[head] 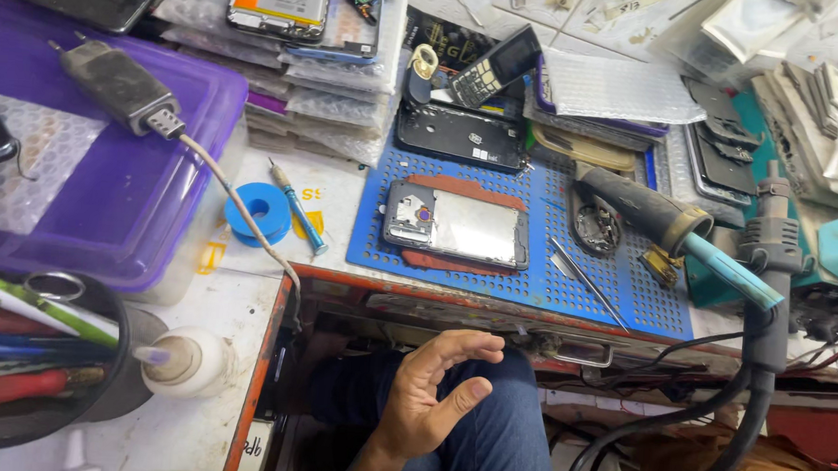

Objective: The person works on a disassembled mobile phone at a cluttered electronics repair bench. They apply adhesive from a tube to the phone's internal frame and then use a small brush to spread the adhesive along the edges. The person handles the phone and adhesive tube throughout the clip.

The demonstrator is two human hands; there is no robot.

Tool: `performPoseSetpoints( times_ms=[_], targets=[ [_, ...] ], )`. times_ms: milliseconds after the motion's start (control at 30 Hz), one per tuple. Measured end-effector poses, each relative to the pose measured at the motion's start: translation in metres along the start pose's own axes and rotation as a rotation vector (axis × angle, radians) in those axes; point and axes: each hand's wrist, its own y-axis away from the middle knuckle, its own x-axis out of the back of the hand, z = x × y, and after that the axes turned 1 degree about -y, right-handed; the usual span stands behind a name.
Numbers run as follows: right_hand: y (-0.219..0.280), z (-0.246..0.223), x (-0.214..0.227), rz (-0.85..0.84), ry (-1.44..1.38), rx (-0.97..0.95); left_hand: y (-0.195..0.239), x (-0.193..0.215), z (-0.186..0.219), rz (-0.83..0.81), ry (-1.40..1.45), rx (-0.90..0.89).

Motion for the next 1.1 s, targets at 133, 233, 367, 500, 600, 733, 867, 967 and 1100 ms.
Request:
performPoseSetpoints(
  times_ms=[133,233,367,500,600,733,867,967,1100],
  targets=[
    [-0.018,-0.005,-0.052,-0.206,0.204,0.133,-0.002,0.005,0.000,0.054,0.007,0.009],
    [-0.031,-0.014,-0.099,-0.405,0.350,0.311,0.006,0.007,-0.012,0.138,-0.009,0.072],
    [-0.049,-0.025,-0.160,-0.582,0.579,0.570,0.022,0.011,-0.041,0.277,-0.103,0.075],
    [-0.064,-0.022,-0.202,-0.658,0.842,0.619,0.024,0.017,-0.054,0.401,-0.141,-0.085],
    [-0.071,-0.016,-0.220,-0.715,0.924,0.486,0.023,0.029,-0.040,0.481,-0.144,-0.077],
    [-0.082,-0.027,-0.218,-0.497,0.716,0.588,0.003,0.025,0.000,0.582,-0.322,-0.237],
    [-0.104,-0.052,-0.173,-0.443,0.358,0.587,-0.030,0.019,0.049,0.673,-0.973,-0.519],
    [-0.120,-0.069,-0.118,-0.502,0.125,0.330,-0.066,0.016,0.076,0.561,-1.290,-0.599],
    [-0.141,-0.079,-0.072,-0.404,-0.116,0.165,-0.111,-0.004,0.086,0.300,-1.086,-0.480]
  ],
)
